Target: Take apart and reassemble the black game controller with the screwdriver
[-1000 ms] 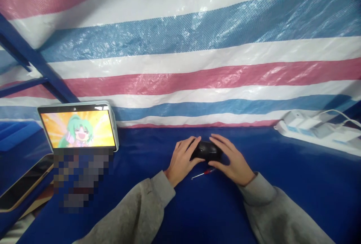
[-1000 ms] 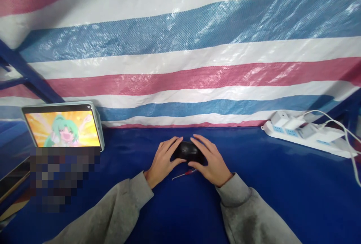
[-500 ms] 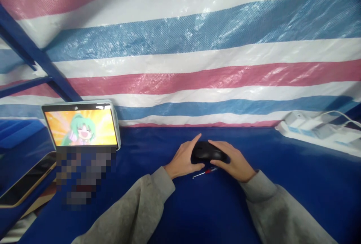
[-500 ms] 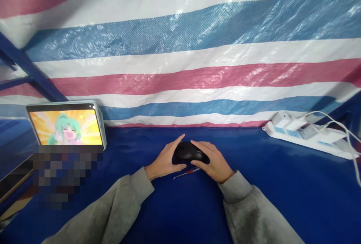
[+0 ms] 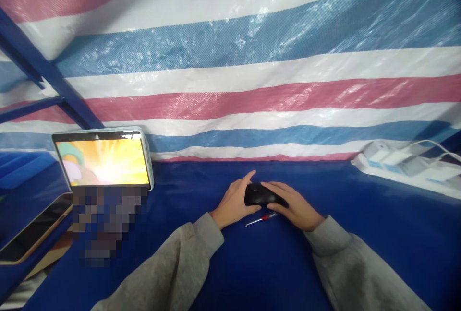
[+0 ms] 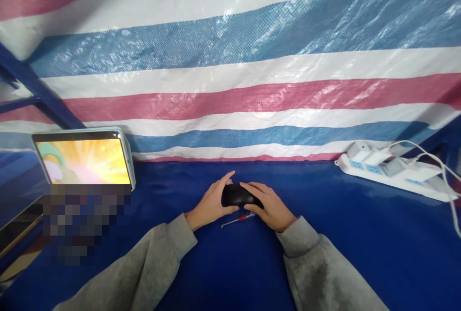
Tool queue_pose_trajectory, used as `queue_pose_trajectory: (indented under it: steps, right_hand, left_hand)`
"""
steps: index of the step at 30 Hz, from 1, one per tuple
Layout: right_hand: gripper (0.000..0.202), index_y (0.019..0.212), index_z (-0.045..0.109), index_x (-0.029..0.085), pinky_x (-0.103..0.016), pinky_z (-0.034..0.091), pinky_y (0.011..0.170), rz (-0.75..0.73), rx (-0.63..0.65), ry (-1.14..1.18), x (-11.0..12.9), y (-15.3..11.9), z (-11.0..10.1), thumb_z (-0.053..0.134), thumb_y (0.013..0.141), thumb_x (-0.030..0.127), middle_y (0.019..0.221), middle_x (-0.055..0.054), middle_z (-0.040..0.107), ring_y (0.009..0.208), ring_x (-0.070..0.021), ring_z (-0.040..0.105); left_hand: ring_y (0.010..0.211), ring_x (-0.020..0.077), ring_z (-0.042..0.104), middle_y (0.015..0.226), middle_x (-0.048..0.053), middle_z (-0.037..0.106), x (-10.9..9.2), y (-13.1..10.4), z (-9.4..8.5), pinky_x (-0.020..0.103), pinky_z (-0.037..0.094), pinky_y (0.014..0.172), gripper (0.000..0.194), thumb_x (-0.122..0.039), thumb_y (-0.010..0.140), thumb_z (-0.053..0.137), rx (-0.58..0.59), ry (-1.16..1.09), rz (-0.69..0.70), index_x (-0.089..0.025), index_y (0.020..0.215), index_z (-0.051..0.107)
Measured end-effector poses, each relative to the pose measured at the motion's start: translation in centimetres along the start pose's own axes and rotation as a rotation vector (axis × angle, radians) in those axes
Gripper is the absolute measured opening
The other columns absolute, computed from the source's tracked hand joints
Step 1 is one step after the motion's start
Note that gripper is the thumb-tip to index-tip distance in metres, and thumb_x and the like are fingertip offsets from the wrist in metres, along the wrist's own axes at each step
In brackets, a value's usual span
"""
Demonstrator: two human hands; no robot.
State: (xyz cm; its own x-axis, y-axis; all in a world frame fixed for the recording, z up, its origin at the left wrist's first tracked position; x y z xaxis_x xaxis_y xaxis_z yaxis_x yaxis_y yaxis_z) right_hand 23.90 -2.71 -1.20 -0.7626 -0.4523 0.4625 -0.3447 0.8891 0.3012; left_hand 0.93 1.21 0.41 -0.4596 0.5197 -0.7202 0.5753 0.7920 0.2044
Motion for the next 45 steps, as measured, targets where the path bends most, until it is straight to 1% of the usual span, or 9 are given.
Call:
queue_pose_trajectory:
  steps: [10, 20, 29, 31, 35, 37, 39, 42, 45]
  right_hand:
    - [0.049, 0.142, 0.051, 0.030, -0.048, 0.050, 0.106, 0.002, 0.007, 0.009, 0.46, 0.13, 0.16, 0.051, 0.095, 0.044, 0.140, -0.010, 0.058, 0.128, -0.0274, 0.057]
    - [0.046, 0.139, 0.055, 0.032, -0.048, 0.050, 0.106, -0.014, 0.014, 0.022, 0.39, 0.15, 0.04, 0.052, 0.095, 0.043, 0.135, -0.009, 0.060, 0.125, -0.0275, 0.058]
    - [0.046, 0.139, 0.054, 0.031, -0.049, 0.049, 0.106, -0.001, 0.025, 0.020, 0.80, 0.22, 0.13, 0.052, 0.095, 0.040, 0.136, -0.010, 0.060, 0.125, -0.0276, 0.058]
    - [0.046, 0.140, 0.054, 0.031, -0.049, 0.048, 0.106, 0.000, 0.018, 0.006, 0.85, 0.22, 0.24, 0.051, 0.095, 0.040, 0.137, -0.010, 0.060, 0.126, -0.0276, 0.058]
    - [0.050, 0.142, 0.051, 0.029, -0.048, 0.048, 0.106, 0.032, -0.025, -0.013, 0.91, 0.22, 0.19, 0.053, 0.093, 0.042, 0.139, -0.009, 0.059, 0.127, -0.0274, 0.057]
    - [0.054, 0.142, 0.050, 0.028, -0.047, 0.049, 0.104, 0.055, -0.054, -0.014, 0.85, 0.20, 0.09, 0.056, 0.091, 0.041, 0.139, -0.009, 0.059, 0.125, -0.0273, 0.059]
    - [0.050, 0.140, 0.052, 0.027, -0.046, 0.050, 0.102, 0.071, -0.088, -0.007, 0.77, 0.20, 0.01, 0.055, 0.091, 0.039, 0.136, -0.009, 0.062, 0.122, -0.0267, 0.061]
    - [0.041, 0.133, 0.057, 0.026, -0.045, 0.051, 0.100, 0.097, -0.140, 0.005, 0.75, 0.27, -0.13, 0.051, 0.094, 0.038, 0.128, -0.008, 0.068, 0.117, -0.0258, 0.065]
    - [0.041, 0.129, 0.059, 0.025, -0.043, 0.053, 0.095, 0.130, -0.146, 0.010, 0.98, 0.39, -0.21, 0.052, 0.093, 0.043, 0.126, -0.008, 0.070, 0.109, -0.0252, 0.069]
  left_hand:
    - [0.125, 0.0320, 0.051, 0.131, 0.011, 0.056, -0.24, -0.04, -0.23, 0.052, 0.043, 0.104, 0.091, -0.025, 0.075, 0.080, 0.006, -0.016, 0.008, -0.029, 0.151, 0.031]
    - [0.127, 0.0330, 0.049, 0.130, 0.009, 0.055, -0.16, -0.02, -0.26, 0.051, 0.039, 0.107, 0.087, -0.029, 0.075, 0.080, 0.028, -0.047, -0.020, -0.031, 0.150, 0.034]
    - [0.130, 0.0308, 0.048, 0.134, 0.009, 0.056, -0.34, 0.00, -0.12, 0.049, 0.040, 0.109, 0.080, -0.028, 0.077, 0.079, 0.012, 0.040, 0.030, -0.029, 0.146, 0.038]
    - [0.130, 0.0305, 0.049, 0.134, 0.008, 0.058, -0.42, -0.02, -0.07, 0.050, 0.038, 0.111, 0.080, -0.029, 0.077, 0.079, -0.008, 0.070, 0.043, -0.029, 0.145, 0.038]
    - [0.130, 0.0295, 0.052, 0.133, 0.009, 0.060, -0.65, -0.14, -0.05, 0.056, 0.023, 0.120, 0.071, -0.034, 0.082, 0.075, -0.079, 0.178, 0.099, -0.025, 0.143, 0.040]
    - [0.130, 0.0291, 0.053, 0.130, 0.009, 0.063, -0.66, -0.20, -0.05, 0.057, 0.019, 0.121, 0.065, -0.039, 0.086, 0.071, -0.123, 0.217, 0.109, -0.024, 0.142, 0.041]
    - [0.129, 0.0279, 0.056, 0.126, 0.009, 0.066, -0.57, -0.22, -0.07, 0.056, 0.021, 0.121, 0.056, -0.041, 0.092, 0.063, -0.171, 0.231, 0.101, -0.023, 0.141, 0.042]
    - [0.126, 0.0245, 0.058, 0.130, 0.007, 0.065, -0.40, -0.19, -0.10, 0.055, 0.024, 0.120, 0.041, -0.038, 0.100, 0.051, -0.240, 0.237, 0.098, -0.024, 0.138, 0.045]
    - [0.133, 0.0223, 0.052, 0.133, 0.006, 0.063, -0.43, -0.20, -0.15, 0.050, 0.028, 0.120, 0.035, -0.032, 0.103, 0.045, -0.272, 0.256, 0.149, -0.024, 0.136, 0.048]
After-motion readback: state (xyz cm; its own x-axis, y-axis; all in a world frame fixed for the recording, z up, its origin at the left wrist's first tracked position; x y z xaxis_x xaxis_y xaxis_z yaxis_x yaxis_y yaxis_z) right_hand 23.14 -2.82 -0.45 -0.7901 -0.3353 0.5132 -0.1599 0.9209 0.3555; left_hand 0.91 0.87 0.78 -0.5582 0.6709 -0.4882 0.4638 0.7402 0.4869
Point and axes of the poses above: each hand's wrist, its own y-axis towards the middle knuckle, its own z-axis out of the palm, x = y × z, the point moved 1 cm from there along y, towards the middle knuckle
